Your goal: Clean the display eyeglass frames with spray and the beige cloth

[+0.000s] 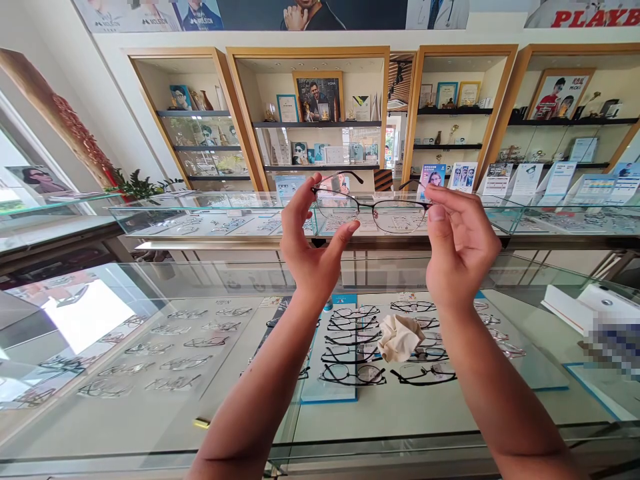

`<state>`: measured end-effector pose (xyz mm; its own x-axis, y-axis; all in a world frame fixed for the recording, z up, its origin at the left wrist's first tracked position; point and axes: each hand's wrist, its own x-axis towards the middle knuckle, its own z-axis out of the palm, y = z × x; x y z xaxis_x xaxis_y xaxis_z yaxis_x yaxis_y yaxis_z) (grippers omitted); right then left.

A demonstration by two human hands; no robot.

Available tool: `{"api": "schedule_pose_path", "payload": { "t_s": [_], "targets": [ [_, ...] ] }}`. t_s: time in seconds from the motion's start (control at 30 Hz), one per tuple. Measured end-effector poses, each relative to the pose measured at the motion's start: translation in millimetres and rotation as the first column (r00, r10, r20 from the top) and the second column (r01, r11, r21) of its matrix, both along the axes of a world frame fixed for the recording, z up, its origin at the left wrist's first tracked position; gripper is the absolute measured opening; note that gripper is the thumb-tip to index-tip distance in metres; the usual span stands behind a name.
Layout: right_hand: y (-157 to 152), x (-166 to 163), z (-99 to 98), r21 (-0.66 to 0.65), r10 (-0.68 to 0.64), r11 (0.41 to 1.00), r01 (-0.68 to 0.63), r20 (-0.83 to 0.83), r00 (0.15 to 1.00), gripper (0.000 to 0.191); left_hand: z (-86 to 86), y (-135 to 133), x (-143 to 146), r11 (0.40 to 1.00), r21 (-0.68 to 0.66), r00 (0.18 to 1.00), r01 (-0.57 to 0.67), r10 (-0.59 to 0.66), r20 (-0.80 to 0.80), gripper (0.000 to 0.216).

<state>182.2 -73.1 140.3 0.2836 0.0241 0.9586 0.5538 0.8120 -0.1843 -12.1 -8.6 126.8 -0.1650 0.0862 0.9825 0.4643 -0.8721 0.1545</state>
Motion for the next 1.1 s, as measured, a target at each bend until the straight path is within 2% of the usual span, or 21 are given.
{"api": "schedule_pose_path", "payload": {
  "t_s": [0.1,0.4,0.67,0.93,1.1],
  "targets": [
    [-0.5,-0.4,-0.5,0.011,0.019,1.000,-0.019,-0.007,1.000,0.028,0.5,-0.8,0.3,1.000,-0.019,1.000,0.003,-0.003,-0.008,0.082],
    [-2.6,0.1,-1.4,-0.070,0.142,0.987,-0.142,-0.006,0.990,0.031,1.6,-2.0,1.5,1.000,-0.024,0.999,-0.011,0.010,-0.041,0.077],
    [1.3,3.6,-1.2,-0.133,0.317,0.939,-0.318,-0.032,0.948,0.030,1.5,-1.8,1.6,0.999,-0.027,0.998,0.025,-0.027,-0.061,0.073],
    [0.7,3.8,-0.8,-0.173,0.345,0.922,-0.347,-0.042,0.938,0.031,-0.1,0.1,0.1,0.999,-0.049,0.997,0.005,-0.009,-0.073,0.075],
    [1.3,2.6,-1.7,-0.150,0.391,0.905,-0.399,-0.077,0.917,0.026,-0.3,0.8,-0.5,0.998,-0.041,0.997,0.045,-0.048,-0.064,0.076]
  ]
}}
